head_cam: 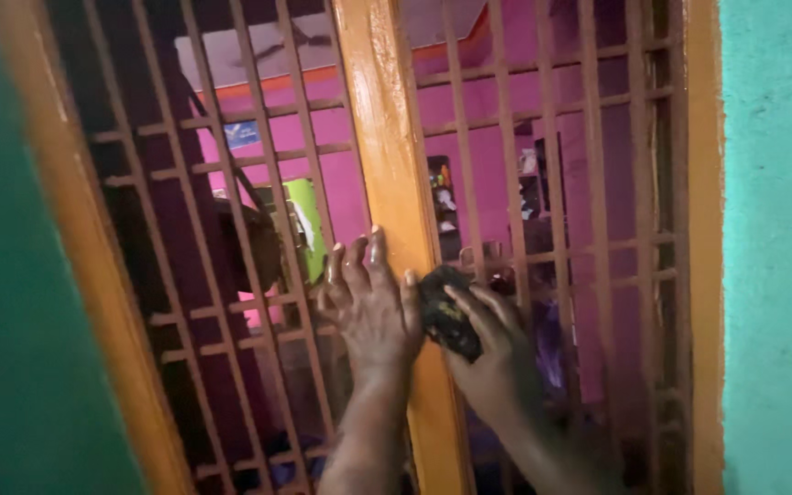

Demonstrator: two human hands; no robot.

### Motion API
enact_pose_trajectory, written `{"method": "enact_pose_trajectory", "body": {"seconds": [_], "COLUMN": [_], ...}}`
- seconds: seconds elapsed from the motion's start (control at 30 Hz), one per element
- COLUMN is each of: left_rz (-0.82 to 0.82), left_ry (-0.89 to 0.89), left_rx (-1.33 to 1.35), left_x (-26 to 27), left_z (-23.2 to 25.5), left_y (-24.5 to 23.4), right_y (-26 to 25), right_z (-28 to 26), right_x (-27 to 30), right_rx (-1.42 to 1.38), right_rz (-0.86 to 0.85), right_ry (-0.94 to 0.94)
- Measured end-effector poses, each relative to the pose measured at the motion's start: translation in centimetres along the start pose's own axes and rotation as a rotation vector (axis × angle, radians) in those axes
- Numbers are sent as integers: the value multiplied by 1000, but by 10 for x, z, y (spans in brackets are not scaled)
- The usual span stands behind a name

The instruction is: The person wipes the bars of a window and the surrounding frame with a cloth after dipping it into a bucket of water.

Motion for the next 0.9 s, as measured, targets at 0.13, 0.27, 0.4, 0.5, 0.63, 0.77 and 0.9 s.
{"method": "enact_pose_trajectory", "body": {"seconds": [0.13, 0.27, 0.4, 0.5, 0.63, 0.77, 0.9], "left_rz": [-14, -25, 68, 184, 157, 133, 178], "left_ry": [-20, -30, 23, 76, 104, 220, 271], "left_rx": [-62, -67, -126, 146, 542, 237, 104], "left_x": [3, 4, 1, -8, -33, -43, -40], "left_z": [-5, -9, -2, 14, 40, 51, 51], "left_y": [17, 26, 17, -7, -31, -49, -47], "right_y": [1, -8, -25, -30, -19, 3, 4], "right_z": [7, 11, 3, -9, -8, 4, 8], "right_x": [15, 22, 5, -24, -53, -62, -58], "right_rx": [61, 53, 89, 203, -293, -283, 144], "right_rz": [-14, -144, -173, -56, -82, -35, -53], "right_ry": [59, 250, 199, 22, 129, 207, -12]}}
Point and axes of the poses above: each hand's wrist, its own x-axis away from the middle knuckle, its own y-axis out of the palm, z = x × y, the point moved 3 cm from there along -x, towards the middle knuckle
